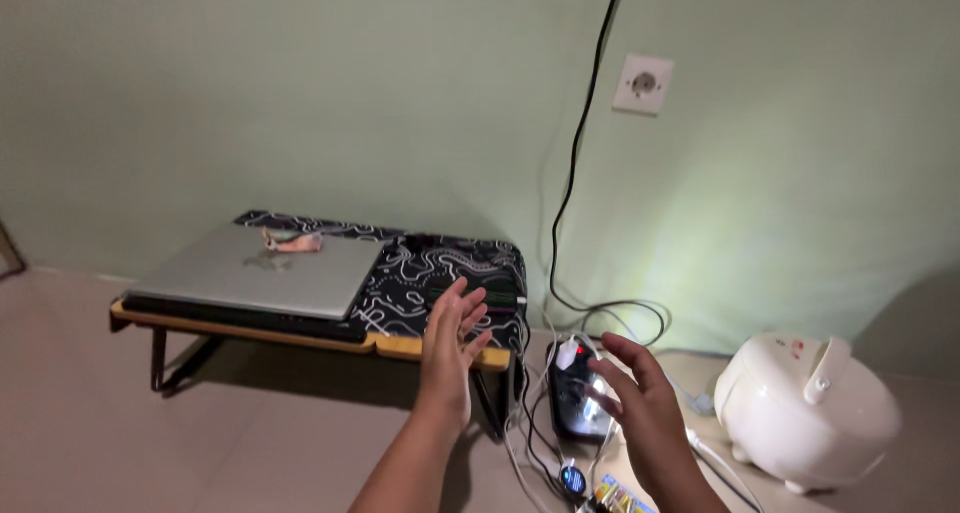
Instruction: The person plugs a charging cable into a power strip and connects it to a smartwatch. They then open a pink wireless mouse, insert batteries from a blister pack, close the mouse, and place it on the floor. The person also handles a laptop and a power bank on a nearby table.
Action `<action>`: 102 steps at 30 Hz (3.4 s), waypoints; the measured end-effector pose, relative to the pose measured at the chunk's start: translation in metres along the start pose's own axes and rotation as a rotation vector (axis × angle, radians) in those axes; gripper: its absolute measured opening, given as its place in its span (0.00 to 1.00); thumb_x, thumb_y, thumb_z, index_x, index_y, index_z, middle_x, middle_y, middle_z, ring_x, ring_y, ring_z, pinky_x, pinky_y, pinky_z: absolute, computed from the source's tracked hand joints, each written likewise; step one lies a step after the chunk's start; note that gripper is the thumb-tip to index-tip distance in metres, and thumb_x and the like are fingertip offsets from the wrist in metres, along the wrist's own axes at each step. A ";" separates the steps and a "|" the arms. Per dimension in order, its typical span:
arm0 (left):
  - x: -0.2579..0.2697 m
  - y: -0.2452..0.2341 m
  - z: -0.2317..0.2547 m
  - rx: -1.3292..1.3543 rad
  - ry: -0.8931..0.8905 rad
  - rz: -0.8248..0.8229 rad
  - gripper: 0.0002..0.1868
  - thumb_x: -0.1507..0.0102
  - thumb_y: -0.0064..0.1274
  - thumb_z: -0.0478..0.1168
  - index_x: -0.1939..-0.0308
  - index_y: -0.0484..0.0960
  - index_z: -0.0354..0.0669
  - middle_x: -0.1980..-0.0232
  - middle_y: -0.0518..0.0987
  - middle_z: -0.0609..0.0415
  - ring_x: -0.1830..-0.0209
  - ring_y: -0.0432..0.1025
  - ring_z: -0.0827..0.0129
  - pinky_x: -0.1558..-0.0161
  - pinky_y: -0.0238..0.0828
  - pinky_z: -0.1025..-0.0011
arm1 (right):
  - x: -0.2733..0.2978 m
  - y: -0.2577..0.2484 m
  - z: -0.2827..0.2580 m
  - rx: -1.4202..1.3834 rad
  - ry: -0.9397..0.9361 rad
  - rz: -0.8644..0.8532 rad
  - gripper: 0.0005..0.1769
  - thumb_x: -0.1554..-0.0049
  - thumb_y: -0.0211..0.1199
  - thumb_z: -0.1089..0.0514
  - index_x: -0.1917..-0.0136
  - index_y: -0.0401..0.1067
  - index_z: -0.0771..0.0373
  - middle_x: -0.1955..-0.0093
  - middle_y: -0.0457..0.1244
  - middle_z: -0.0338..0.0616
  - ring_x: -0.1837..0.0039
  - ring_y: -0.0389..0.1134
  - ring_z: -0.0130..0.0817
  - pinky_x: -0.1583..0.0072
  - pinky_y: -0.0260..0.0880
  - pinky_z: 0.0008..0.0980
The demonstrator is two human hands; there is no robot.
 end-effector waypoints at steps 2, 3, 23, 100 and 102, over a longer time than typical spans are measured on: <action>-0.005 0.006 0.008 -0.001 0.018 -0.006 0.34 0.32 0.35 0.58 0.26 0.63 0.47 0.30 0.73 0.48 0.29 0.66 0.60 0.34 0.63 0.56 | -0.007 0.001 -0.011 -0.020 -0.040 -0.017 0.28 0.44 0.61 0.56 0.32 0.67 0.64 0.31 0.62 0.44 0.35 0.68 0.35 0.37 0.72 0.43; -0.008 0.009 0.013 0.006 0.036 -0.016 0.34 0.32 0.35 0.58 0.26 0.63 0.47 0.30 0.73 0.47 0.29 0.66 0.59 0.34 0.63 0.56 | -0.009 0.002 -0.016 -0.032 -0.060 -0.023 0.28 0.44 0.61 0.56 0.32 0.67 0.65 0.31 0.62 0.44 0.36 0.68 0.36 0.37 0.73 0.43; -0.002 0.059 0.052 -0.007 0.087 -0.077 0.38 0.32 0.24 0.63 0.26 0.63 0.45 0.29 0.72 0.44 0.27 0.64 0.56 0.31 0.61 0.54 | -0.010 -0.033 -0.065 -0.033 -0.122 0.037 0.27 0.41 0.57 0.50 0.32 0.67 0.63 0.31 0.63 0.44 0.32 0.68 0.37 0.36 0.73 0.42; -0.033 0.046 -0.377 -1.691 -0.367 -0.868 0.37 0.34 0.47 0.41 0.22 0.53 0.45 0.17 0.48 0.54 0.17 0.43 0.64 0.22 0.34 0.47 | -0.220 -0.108 0.288 1.274 -0.249 -0.209 0.18 0.48 0.68 0.47 0.53 0.74 0.64 0.58 0.68 0.53 0.51 0.70 0.53 0.49 0.69 0.49; -0.034 0.048 -0.378 -1.736 -0.356 -0.905 0.38 0.34 0.49 0.44 0.22 0.54 0.45 0.17 0.49 0.53 0.17 0.44 0.63 0.22 0.35 0.46 | -0.217 -0.103 0.275 1.266 -0.413 -0.194 0.19 0.51 0.69 0.49 0.55 0.75 0.67 0.60 0.67 0.56 0.54 0.69 0.57 0.52 0.69 0.52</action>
Point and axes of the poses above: each hand's wrist, its own x-axis away from the middle knuckle, its own y-axis out of the palm, z = x × y, the point moved 3 cm from there along -x, towards the middle knuckle
